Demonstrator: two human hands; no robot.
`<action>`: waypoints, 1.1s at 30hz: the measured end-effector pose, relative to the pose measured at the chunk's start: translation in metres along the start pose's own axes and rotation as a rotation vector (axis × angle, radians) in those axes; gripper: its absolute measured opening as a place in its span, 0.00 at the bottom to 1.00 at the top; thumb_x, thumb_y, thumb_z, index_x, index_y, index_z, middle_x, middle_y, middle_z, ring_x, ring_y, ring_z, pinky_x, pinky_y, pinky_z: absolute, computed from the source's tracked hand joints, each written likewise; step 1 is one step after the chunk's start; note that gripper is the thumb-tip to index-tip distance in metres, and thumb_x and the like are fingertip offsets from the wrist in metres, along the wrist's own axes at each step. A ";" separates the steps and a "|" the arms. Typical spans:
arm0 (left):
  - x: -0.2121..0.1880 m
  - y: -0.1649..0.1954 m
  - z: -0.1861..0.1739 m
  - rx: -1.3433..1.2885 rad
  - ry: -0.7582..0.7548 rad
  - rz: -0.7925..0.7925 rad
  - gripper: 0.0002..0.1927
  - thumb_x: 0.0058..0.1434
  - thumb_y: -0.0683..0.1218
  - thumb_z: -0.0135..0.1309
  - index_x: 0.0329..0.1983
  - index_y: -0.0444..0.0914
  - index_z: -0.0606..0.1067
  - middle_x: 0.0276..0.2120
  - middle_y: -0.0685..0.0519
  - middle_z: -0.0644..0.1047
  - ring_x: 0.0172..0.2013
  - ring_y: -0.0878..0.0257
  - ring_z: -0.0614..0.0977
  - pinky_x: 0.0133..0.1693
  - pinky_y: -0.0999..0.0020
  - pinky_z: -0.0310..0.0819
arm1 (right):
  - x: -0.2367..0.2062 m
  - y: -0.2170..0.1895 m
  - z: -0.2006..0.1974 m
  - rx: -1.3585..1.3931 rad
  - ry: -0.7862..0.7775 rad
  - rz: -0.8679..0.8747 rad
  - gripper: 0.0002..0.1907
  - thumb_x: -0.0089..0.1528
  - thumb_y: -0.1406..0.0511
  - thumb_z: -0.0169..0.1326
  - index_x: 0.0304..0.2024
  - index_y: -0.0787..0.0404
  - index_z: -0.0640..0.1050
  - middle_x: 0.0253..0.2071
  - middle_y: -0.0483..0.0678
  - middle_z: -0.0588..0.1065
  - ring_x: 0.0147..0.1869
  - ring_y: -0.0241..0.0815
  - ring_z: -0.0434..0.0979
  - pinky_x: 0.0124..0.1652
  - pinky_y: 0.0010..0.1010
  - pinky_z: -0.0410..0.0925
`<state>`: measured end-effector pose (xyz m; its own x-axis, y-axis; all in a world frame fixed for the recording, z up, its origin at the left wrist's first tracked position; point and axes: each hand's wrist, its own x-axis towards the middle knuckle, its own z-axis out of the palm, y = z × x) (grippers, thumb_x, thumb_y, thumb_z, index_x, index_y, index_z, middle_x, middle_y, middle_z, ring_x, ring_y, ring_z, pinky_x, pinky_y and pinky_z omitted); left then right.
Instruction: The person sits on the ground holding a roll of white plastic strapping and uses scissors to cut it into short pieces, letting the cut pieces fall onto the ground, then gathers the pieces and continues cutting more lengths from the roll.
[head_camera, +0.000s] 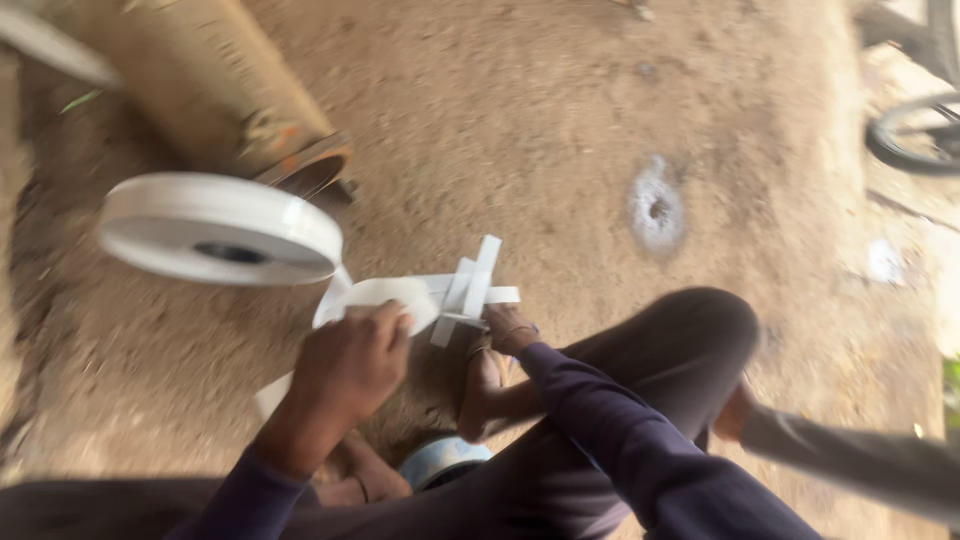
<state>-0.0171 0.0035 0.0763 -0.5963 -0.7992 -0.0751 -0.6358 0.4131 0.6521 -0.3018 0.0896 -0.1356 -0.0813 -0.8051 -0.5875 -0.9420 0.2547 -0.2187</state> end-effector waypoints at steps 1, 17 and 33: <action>0.001 -0.001 0.000 -0.002 0.016 -0.005 0.13 0.66 0.53 0.45 0.37 0.41 0.76 0.28 0.41 0.81 0.30 0.41 0.84 0.31 0.46 0.79 | -0.001 -0.002 -0.002 -0.007 -0.004 0.022 0.17 0.59 0.69 0.57 0.51 0.63 0.75 0.51 0.59 0.74 0.60 0.60 0.72 0.55 0.48 0.69; 0.008 -0.002 -0.027 0.225 -0.142 -0.170 0.21 0.70 0.59 0.39 0.55 0.47 0.76 0.30 0.44 0.84 0.35 0.43 0.86 0.38 0.47 0.82 | -0.023 -0.013 -0.013 -0.097 0.146 -0.011 0.29 0.56 0.72 0.59 0.60 0.60 0.68 0.60 0.60 0.65 0.61 0.67 0.68 0.55 0.49 0.68; 0.011 0.009 -0.025 0.212 -0.166 -0.144 0.17 0.70 0.58 0.40 0.47 0.47 0.76 0.26 0.45 0.83 0.34 0.42 0.86 0.36 0.46 0.82 | -0.025 -0.018 -0.024 -0.096 0.077 0.276 0.32 0.56 0.67 0.62 0.62 0.53 0.69 0.61 0.53 0.69 0.68 0.60 0.63 0.62 0.52 0.60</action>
<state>-0.0170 -0.0124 0.0998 -0.5532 -0.7814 -0.2887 -0.7973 0.3963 0.4552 -0.2910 0.0923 -0.0988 -0.3595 -0.7518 -0.5527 -0.9072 0.4204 0.0182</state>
